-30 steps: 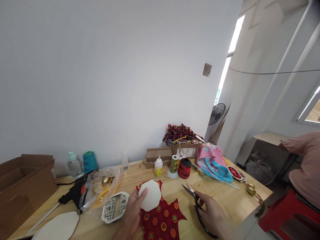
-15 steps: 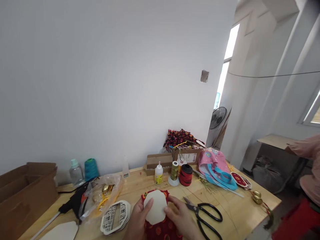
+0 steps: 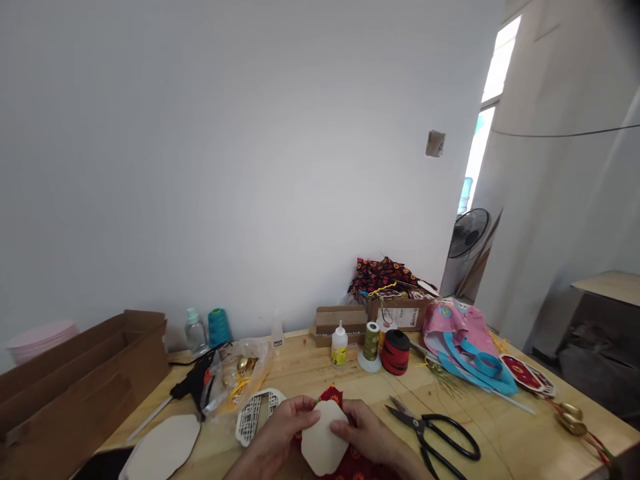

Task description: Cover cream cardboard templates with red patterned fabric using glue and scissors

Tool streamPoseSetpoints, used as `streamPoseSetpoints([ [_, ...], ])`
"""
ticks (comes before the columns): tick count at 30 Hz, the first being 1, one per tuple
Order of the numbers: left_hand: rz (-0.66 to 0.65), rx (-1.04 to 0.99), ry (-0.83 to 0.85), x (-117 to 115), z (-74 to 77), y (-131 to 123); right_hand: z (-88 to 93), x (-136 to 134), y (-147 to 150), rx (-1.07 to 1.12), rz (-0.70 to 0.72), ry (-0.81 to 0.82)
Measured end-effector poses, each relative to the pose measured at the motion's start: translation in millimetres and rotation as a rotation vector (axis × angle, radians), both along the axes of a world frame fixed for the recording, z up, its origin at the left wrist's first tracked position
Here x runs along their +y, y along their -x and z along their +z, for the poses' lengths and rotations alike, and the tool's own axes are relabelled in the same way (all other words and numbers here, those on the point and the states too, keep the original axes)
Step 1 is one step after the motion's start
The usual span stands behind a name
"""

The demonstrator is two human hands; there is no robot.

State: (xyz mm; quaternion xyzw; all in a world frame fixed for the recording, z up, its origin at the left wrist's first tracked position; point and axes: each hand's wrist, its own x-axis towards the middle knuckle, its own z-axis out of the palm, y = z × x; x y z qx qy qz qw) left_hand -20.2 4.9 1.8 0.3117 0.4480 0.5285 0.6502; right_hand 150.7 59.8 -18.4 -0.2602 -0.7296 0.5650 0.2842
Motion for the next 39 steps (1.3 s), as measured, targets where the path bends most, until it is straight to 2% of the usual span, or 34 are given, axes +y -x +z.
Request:
streamPoseSetpoints([
  [3, 0.000, 0.027, 0.036, -4, -4.1, -1, 2.5, 4, 3, -0.009, 0.120, 0.003],
  [5, -0.044, 0.030, 0.044, -6, -2.1, -4, 2.3, 6, 3, -0.016, 0.158, 0.001],
  [10, -0.232, 0.082, 0.075, -7, 9.2, -8, -2.7, 7, 0, -0.033, 0.205, -0.014],
  [13, -0.265, 0.179, 0.088, -5, 10.3, -5, -6.0, 6, -1, -0.026, 0.208, -0.029],
  [18, -0.227, 0.300, 0.050, -6, 8.9, -5, -9.5, 5, -3, -0.009, 0.193, -0.044],
  [27, -0.261, 0.338, -0.016, -20, 13.8, -18, -10.5, 4, -3, 0.003, 0.287, -0.007],
  [31, -0.246, 0.356, -0.043, -23, 14.4, -17, -13.0, 4, -3, -0.007, 0.268, -0.004],
  [39, -0.104, 0.348, -0.118, -19, -0.3, -18, -19.1, 5, -6, -0.032, 0.234, 0.020],
])
